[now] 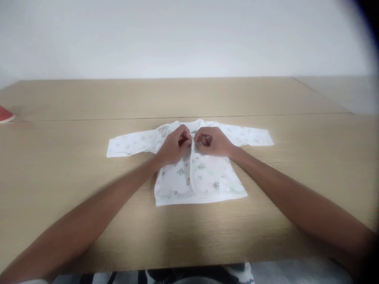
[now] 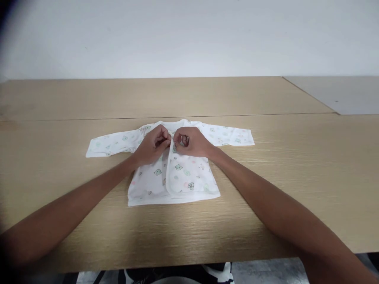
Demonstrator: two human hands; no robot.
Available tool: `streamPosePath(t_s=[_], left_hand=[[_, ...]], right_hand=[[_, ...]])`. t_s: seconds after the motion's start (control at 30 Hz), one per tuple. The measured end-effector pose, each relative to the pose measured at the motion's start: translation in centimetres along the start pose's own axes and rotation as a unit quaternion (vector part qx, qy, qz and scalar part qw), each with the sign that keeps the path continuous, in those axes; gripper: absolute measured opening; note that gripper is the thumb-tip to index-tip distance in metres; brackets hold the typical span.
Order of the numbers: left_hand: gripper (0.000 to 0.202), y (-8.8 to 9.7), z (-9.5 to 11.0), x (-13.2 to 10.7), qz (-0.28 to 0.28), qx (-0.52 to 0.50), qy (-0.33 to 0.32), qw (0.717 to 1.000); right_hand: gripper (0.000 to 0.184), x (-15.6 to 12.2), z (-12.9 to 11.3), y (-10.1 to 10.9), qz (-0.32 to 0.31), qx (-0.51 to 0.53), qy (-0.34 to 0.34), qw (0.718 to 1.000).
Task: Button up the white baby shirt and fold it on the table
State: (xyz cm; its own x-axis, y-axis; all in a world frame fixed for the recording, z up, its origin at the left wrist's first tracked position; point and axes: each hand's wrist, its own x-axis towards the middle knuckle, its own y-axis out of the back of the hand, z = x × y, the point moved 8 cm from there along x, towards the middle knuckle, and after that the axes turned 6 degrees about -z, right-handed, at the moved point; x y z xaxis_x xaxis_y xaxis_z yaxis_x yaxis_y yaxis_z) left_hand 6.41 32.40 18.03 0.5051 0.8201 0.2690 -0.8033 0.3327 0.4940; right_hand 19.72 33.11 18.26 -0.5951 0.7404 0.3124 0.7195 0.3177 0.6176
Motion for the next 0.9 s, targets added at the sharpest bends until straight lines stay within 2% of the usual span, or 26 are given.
streamPosePath(t_s=[0.17,0.3,0.53,0.7,0.9], left_hand=[[0.012,0.3,-0.7,0.2,-0.001,-0.081,0.039,0.996],[0.014,0.6,-0.8,0.2,-0.006,-0.092,0.054,0.994],[0.014,0.4,-1.0,0.3,-0.018,-0.082,0.056,0.995],[0.022,0.5,-0.7,0.2,-0.008,-0.063,0.056,0.996],[0.017,0.4,-0.5,0.3,-0.013,-0.054,0.048,0.997]], right_hand=[[0.01,0.0,-1.0,0.0,0.008,-0.039,0.042,0.998],[0.012,-0.1,-0.7,0.0,0.016,-0.009,0.035,0.999],[0.016,0.1,0.3,-0.1,0.0,0.033,-0.015,0.999],[0.019,0.0,0.3,0.2,0.022,0.059,-0.014,0.998],[0.02,0.0,0.2,0.1,0.019,0.059,-0.012,0.998]])
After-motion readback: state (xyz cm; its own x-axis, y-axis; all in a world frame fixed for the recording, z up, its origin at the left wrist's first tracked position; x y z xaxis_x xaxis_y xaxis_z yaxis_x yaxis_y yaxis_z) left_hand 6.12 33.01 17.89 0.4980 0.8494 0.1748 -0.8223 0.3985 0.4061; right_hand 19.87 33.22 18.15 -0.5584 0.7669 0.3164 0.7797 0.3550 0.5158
